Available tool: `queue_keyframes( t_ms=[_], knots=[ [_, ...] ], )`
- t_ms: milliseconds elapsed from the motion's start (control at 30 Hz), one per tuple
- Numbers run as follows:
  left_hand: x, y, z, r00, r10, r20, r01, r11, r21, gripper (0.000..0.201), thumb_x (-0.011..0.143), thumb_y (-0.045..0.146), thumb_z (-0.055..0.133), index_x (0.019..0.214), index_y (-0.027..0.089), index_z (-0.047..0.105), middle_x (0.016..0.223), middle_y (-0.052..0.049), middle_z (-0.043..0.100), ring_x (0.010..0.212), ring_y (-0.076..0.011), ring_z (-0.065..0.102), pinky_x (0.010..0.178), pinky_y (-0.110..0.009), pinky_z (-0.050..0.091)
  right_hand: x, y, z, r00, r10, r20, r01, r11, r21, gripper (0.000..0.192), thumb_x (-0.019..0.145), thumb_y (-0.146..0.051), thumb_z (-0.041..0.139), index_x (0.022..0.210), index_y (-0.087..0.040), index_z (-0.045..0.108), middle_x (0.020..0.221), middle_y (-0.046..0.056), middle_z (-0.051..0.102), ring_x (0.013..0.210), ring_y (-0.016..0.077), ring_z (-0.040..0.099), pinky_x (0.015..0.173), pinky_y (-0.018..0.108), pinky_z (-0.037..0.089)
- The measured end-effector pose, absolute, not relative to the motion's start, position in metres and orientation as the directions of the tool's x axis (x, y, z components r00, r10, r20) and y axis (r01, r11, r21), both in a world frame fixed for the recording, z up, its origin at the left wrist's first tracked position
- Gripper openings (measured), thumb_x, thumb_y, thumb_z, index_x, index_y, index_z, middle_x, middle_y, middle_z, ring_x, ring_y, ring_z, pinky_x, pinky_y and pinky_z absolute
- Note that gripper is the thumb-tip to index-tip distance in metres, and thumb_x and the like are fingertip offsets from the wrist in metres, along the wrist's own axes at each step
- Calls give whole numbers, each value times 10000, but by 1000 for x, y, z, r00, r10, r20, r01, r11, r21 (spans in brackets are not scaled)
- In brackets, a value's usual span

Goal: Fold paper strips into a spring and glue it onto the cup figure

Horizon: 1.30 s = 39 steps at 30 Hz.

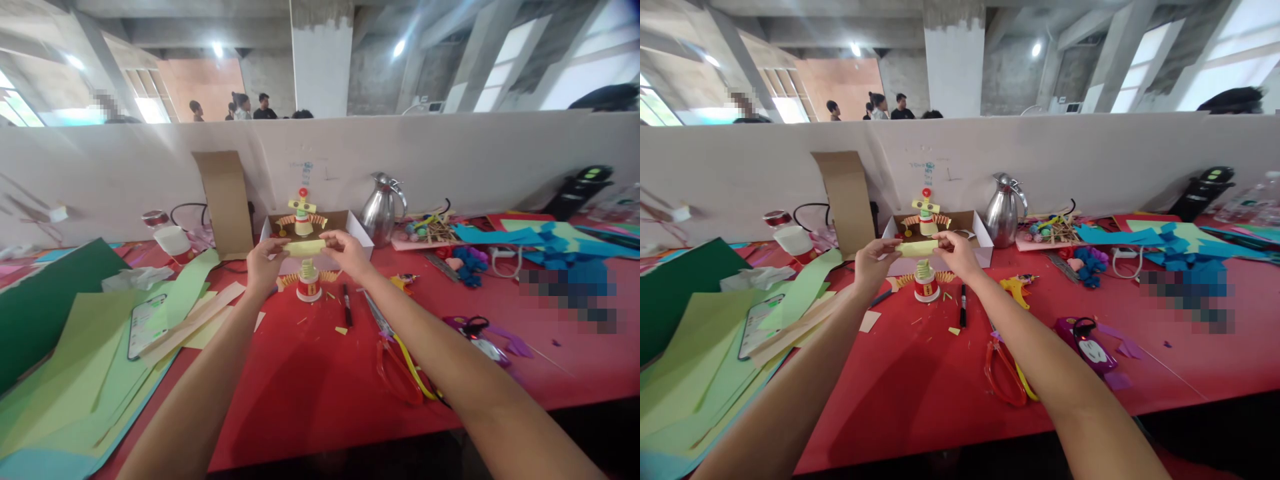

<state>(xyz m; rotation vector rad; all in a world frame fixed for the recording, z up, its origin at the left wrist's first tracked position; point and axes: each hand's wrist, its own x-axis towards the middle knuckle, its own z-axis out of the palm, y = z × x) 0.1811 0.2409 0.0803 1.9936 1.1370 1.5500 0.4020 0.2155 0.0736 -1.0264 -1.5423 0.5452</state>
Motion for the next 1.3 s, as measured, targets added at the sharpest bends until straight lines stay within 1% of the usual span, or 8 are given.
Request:
queue_keyframes(
  t_ms=[133,233,300,467,800,933,1133,1300],
  knots=[
    [181,236,79,106,753,649,396,-631,667,273,718,192,686,979,234,749,989,-22,678,776,-142,655,810,-319,551,403,212,68,8,812,583,391,534,-749,334,781,-150,635,1107,-198,690,844,21,676,798,172,629,804,338,517],
    [181,233,69,147,772,618,441,-611,657,229,722,176,689,934,222,762,961,-24,674,770,-148,656,805,-316,553,404,207,55,-15,795,607,485,536,-690,315,801,-125,620,1094,-196,714,895,48,681,838,187,627,835,356,510],
    [181,231,59,175,782,598,484,-597,639,192,728,160,682,891,214,767,944,-29,678,789,-158,658,808,-313,551,404,204,44,-39,812,583,534,510,-675,301,814,-117,609,1081,-196,725,925,62,687,845,192,628,831,357,510],
    [182,228,46,205,770,604,507,-611,607,183,757,158,647,889,215,761,964,-35,681,839,-171,658,822,-307,553,402,199,27,-26,844,536,541,462,-702,294,824,-133,617,1091,-196,725,965,69,707,862,196,645,825,348,518],
    [181,226,44,218,768,603,496,-619,609,164,770,161,627,883,187,743,958,-53,653,798,-167,649,750,-308,551,399,194,34,-18,854,520,545,444,-711,283,821,-121,632,1078,-191,728,972,72,728,871,202,662,831,353,520],
    [181,228,43,230,765,601,529,-617,582,172,778,146,610,879,193,741,1109,-90,665,937,-216,666,840,-369,539,399,195,33,-18,864,504,557,427,-712,292,813,-102,632,1072,-193,730,956,69,729,864,207,662,830,360,515],
    [180,225,45,269,772,575,575,-608,548,184,778,124,606,907,200,713,1070,-84,705,926,-222,676,900,-405,494,398,195,30,-17,844,536,577,446,-684,283,828,-108,621,1077,-190,727,951,69,715,866,197,651,833,342,509],
    [182,221,47,262,791,552,647,-569,508,245,770,147,623,998,228,657,1254,-76,655,1184,-271,590,1008,-456,402,397,192,32,-8,854,519,605,418,-678,295,832,-105,612,1095,-190,718,946,66,718,852,195,653,811,332,513]
  ],
)
